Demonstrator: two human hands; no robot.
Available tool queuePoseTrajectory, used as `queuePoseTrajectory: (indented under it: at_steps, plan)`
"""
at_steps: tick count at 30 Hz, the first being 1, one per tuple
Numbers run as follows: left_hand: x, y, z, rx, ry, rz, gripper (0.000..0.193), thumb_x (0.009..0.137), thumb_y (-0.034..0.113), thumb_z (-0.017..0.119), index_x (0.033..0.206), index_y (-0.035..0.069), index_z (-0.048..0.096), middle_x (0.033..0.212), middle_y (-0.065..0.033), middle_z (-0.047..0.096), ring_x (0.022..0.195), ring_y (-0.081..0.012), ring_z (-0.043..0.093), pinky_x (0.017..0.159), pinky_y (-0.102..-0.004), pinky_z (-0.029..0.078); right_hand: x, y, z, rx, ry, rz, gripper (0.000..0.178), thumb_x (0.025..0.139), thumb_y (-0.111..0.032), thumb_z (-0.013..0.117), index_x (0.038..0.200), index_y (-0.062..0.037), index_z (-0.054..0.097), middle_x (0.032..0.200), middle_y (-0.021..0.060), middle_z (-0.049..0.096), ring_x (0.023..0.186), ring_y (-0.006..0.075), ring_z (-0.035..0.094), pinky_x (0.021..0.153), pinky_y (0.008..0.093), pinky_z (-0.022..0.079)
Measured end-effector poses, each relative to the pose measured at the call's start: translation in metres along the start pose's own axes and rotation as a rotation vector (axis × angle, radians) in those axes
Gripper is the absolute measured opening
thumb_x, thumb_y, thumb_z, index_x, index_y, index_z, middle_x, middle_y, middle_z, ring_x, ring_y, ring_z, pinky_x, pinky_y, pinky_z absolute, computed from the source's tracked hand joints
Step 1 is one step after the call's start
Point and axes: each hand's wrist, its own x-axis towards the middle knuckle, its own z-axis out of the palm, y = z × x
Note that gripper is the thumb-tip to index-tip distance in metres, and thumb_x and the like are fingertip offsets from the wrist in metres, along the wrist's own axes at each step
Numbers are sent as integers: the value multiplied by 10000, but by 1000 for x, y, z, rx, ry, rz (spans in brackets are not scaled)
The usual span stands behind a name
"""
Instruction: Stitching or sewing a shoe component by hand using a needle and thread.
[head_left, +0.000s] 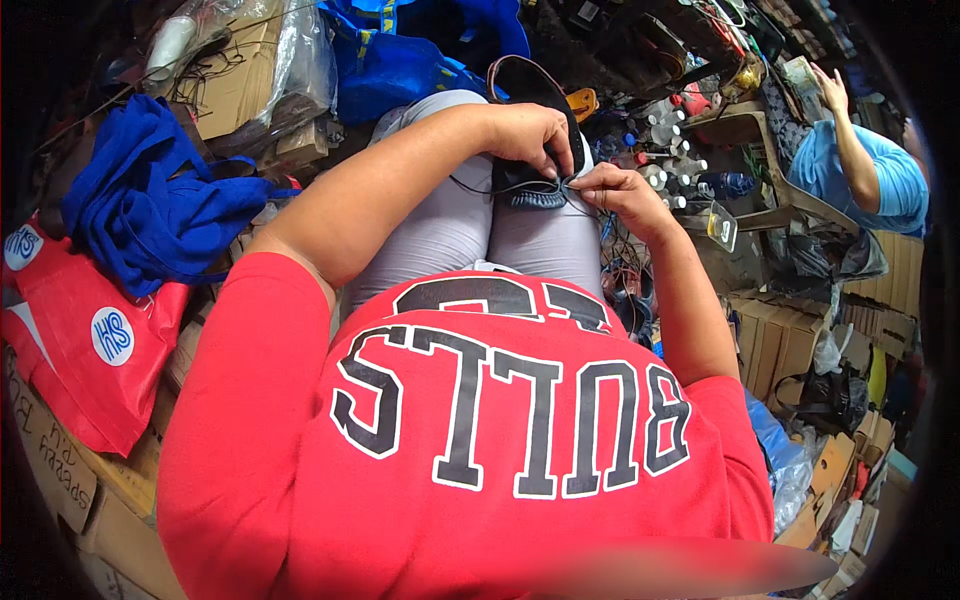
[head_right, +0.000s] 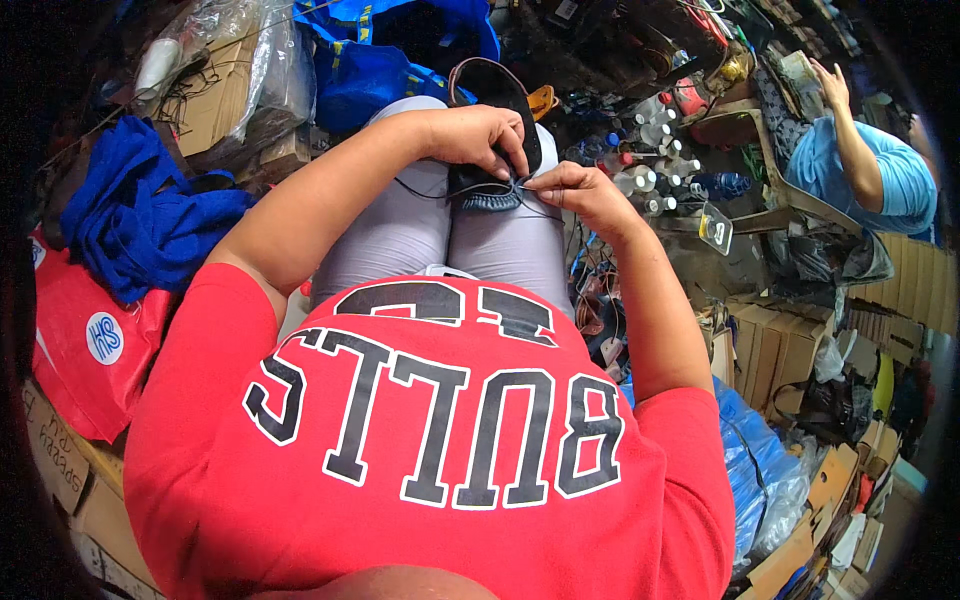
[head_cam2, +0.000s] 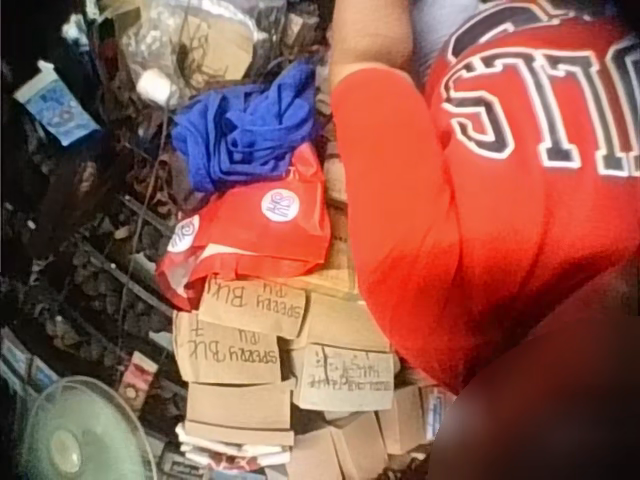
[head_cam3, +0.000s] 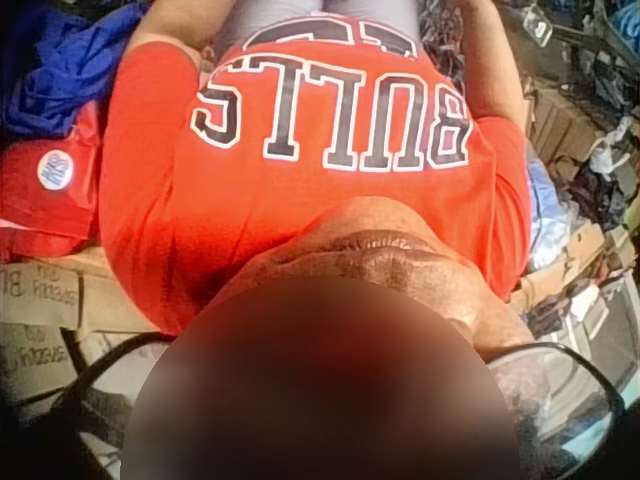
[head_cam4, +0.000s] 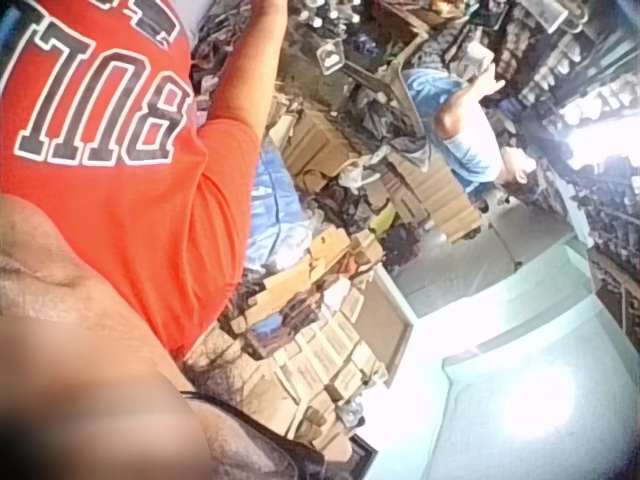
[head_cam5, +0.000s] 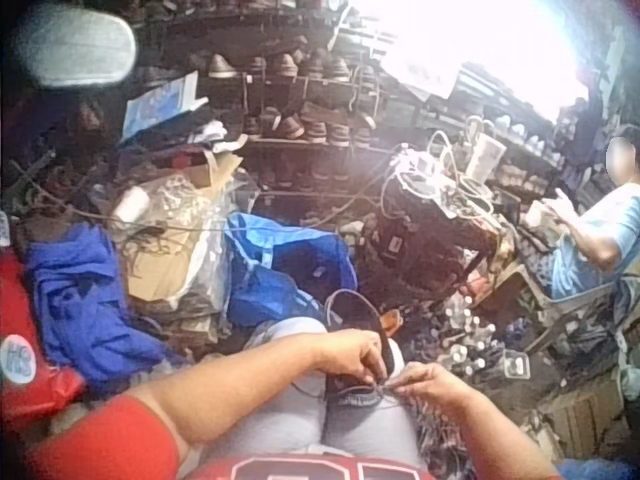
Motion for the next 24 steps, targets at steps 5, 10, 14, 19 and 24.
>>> queuePoseTrajectory:
  at_steps: [5,10,14,19,24]
  plan:
    - [1,-1,2,4,34,-2,247,671,106,741,914,147,728,957,-51,535,913,-210,523,810,-295,419,2,-10,17,31,124,134,154,768,-10,677,921,-22,697,927,20,630,839,95,584,771,223,453]
    - [-28,30,19,187,523,-45,238,669,137,744,902,110,704,968,-85,550,943,-254,559,800,-354,459,-10,-20,33,-235,260,-76,123,762,-28,687,882,-54,701,798,1,552,739,86,535,694,228,444]
    - [-89,39,26,265,355,-189,280,708,136,706,976,85,644,1009,-103,542,958,-278,561,804,-367,466,-21,-22,36,-333,287,-120,172,776,-41,668,931,-102,709,771,14,501,735,107,508,678,233,426]
    - [-111,3,-11,415,652,-397,207,748,70,592,955,61,601,1051,-152,525,929,-328,548,825,-379,455,-31,-18,51,-498,346,-157,291,778,1,615,1040,-109,678,752,39,443,712,156,474,657,256,400]
    - [-102,2,-18,447,727,-277,294,723,-69,484,928,67,646,1018,-146,516,891,-303,557,804,-356,455,-41,-16,67,-713,438,-315,370,765,13,603,1089,-159,657,755,122,472,690,269,505,638,325,421]
